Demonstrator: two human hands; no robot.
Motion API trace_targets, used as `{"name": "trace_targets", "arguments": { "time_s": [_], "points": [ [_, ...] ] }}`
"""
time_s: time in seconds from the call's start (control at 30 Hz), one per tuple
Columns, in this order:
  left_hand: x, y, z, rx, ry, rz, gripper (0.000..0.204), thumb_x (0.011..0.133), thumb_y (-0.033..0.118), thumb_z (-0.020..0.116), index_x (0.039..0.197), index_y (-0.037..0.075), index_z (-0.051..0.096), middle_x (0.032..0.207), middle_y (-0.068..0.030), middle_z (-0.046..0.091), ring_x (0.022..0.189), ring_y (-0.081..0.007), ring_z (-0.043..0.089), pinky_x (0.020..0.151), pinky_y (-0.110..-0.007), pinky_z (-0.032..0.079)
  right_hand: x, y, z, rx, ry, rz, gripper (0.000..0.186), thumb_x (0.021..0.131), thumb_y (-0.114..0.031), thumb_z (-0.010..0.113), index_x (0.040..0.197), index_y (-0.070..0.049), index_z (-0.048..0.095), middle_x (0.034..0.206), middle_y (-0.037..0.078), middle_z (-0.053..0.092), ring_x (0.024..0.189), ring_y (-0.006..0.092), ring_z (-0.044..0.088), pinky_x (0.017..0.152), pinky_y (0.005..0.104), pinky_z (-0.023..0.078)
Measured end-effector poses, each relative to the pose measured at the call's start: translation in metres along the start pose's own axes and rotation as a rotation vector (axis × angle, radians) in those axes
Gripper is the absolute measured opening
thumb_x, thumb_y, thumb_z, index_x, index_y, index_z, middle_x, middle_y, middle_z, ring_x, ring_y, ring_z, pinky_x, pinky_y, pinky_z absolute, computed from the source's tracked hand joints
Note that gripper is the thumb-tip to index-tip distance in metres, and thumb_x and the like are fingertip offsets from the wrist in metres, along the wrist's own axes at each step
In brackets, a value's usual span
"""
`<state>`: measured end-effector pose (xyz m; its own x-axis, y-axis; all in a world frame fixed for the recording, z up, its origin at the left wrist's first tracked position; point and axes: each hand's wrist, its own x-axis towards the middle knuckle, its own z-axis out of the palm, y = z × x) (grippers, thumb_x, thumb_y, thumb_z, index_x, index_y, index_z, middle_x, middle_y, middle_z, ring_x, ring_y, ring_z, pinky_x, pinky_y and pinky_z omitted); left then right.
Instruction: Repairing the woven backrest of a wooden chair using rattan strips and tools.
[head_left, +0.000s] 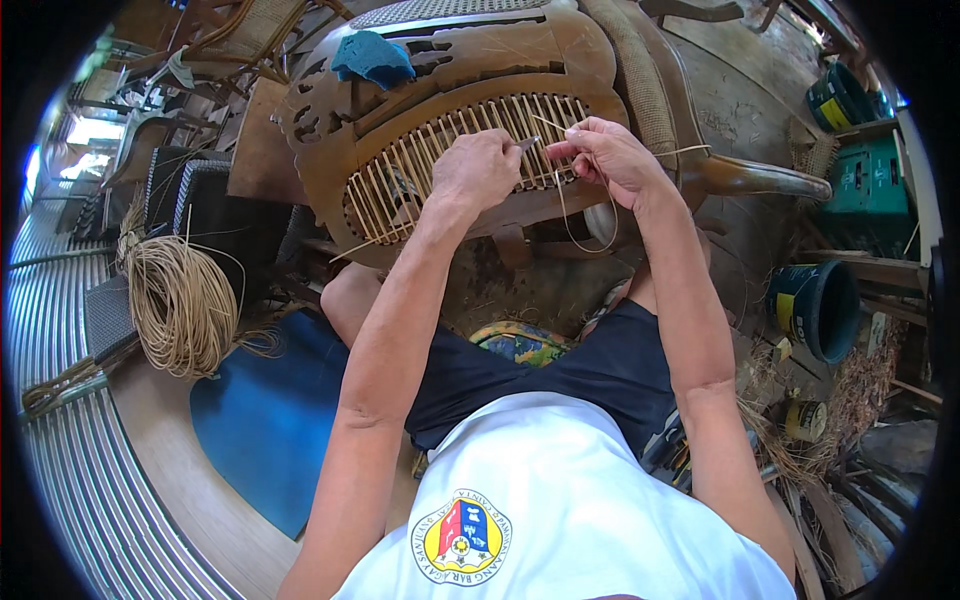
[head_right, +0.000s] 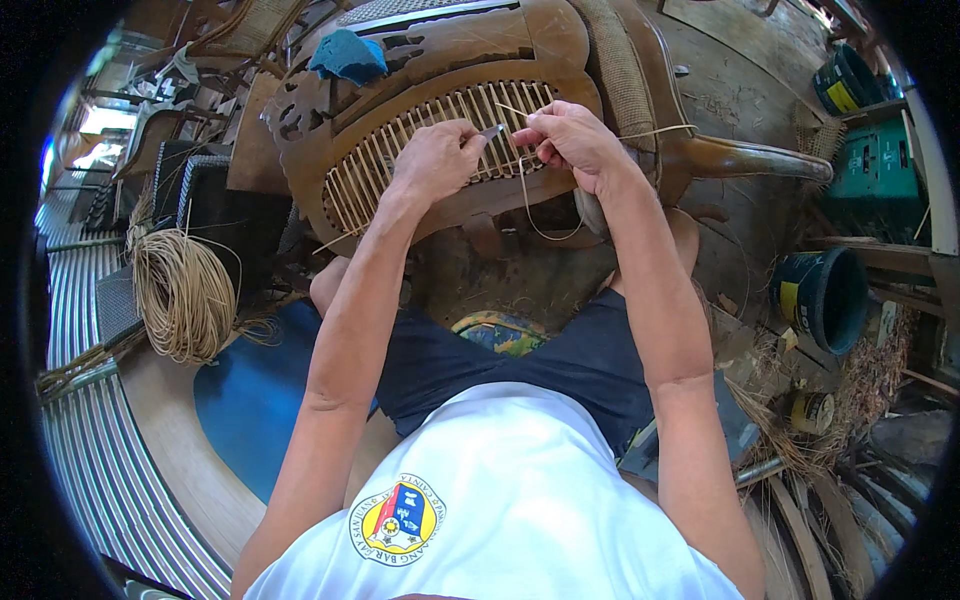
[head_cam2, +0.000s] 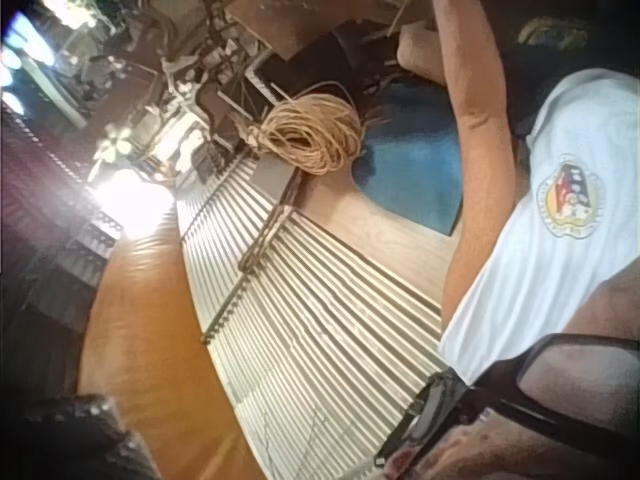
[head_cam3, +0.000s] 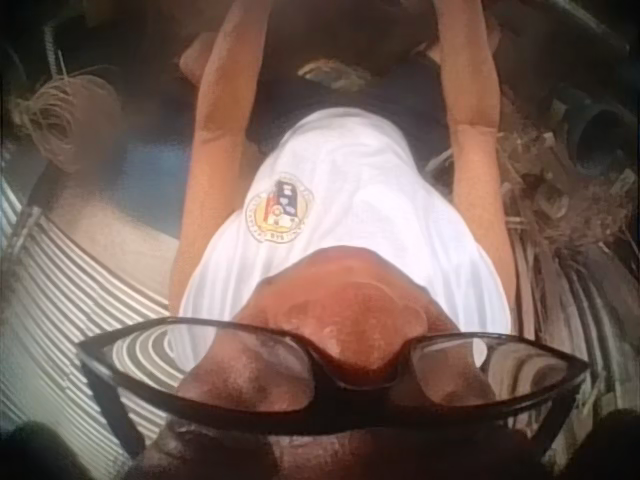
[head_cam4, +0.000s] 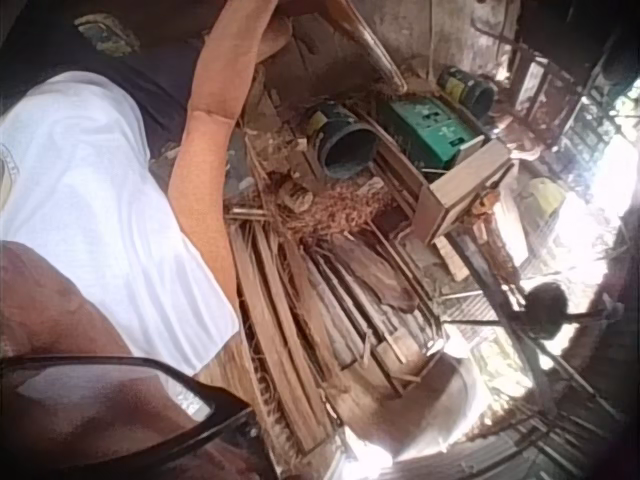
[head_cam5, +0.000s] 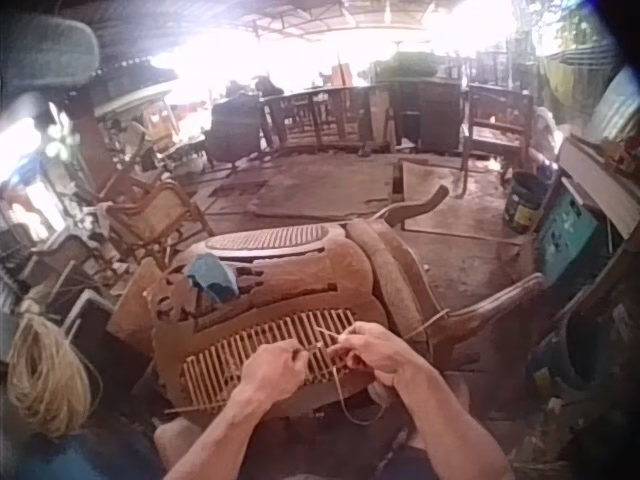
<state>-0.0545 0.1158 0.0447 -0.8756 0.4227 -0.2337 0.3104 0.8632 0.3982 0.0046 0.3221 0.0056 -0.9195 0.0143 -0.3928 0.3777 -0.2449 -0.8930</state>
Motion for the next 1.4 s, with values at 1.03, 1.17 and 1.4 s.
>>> {"name": "trace_targets", "arguments": {
  "time_s": [1.03,1.17,1.4],
  "points": [
    [-0.016,0.0,0.018,-0.04,0.003,0.203,0.031,0.103,0.033,0.06,0.106,0.004,0.07,0.104,-0.0215,0.074,0.101,-0.0417,0.071,0.088,-0.052,0.054,-0.034,0.008,-0.029,-0.837,0.204,-0.49,0.019,0.092,-0.021,0.074,0.101,-0.005,0.075,0.087,0.01,0.065,0.081,0.0221,0.064,0.077,0.0357,0.052],
    [-0.018,0.006,0.025,0.001,0.059,0.188,0.031,0.102,0.034,0.063,0.103,0.004,0.069,0.097,-0.021,0.074,0.096,-0.04,0.071,0.084,-0.052,0.054,-0.023,0.02,-0.026,-0.91,0.217,-0.467,0.017,0.091,-0.02,0.074,0.099,-0.004,0.075,0.089,0.011,0.064,0.083,0.0253,0.066,0.078,0.0377,0.052],
    [-0.019,0.005,0.044,0.104,0.158,0.197,0.023,0.104,0.029,0.061,0.108,0.006,0.063,0.098,-0.0189,0.072,0.097,-0.0409,0.071,0.083,-0.053,0.054,-0.031,0.015,-0.018,-0.948,0.296,-0.48,0.013,0.091,-0.014,0.075,0.097,-0.003,0.074,0.089,0.01,0.063,0.082,0.0223,0.064,0.078,0.0356,0.051]
  ]
}}
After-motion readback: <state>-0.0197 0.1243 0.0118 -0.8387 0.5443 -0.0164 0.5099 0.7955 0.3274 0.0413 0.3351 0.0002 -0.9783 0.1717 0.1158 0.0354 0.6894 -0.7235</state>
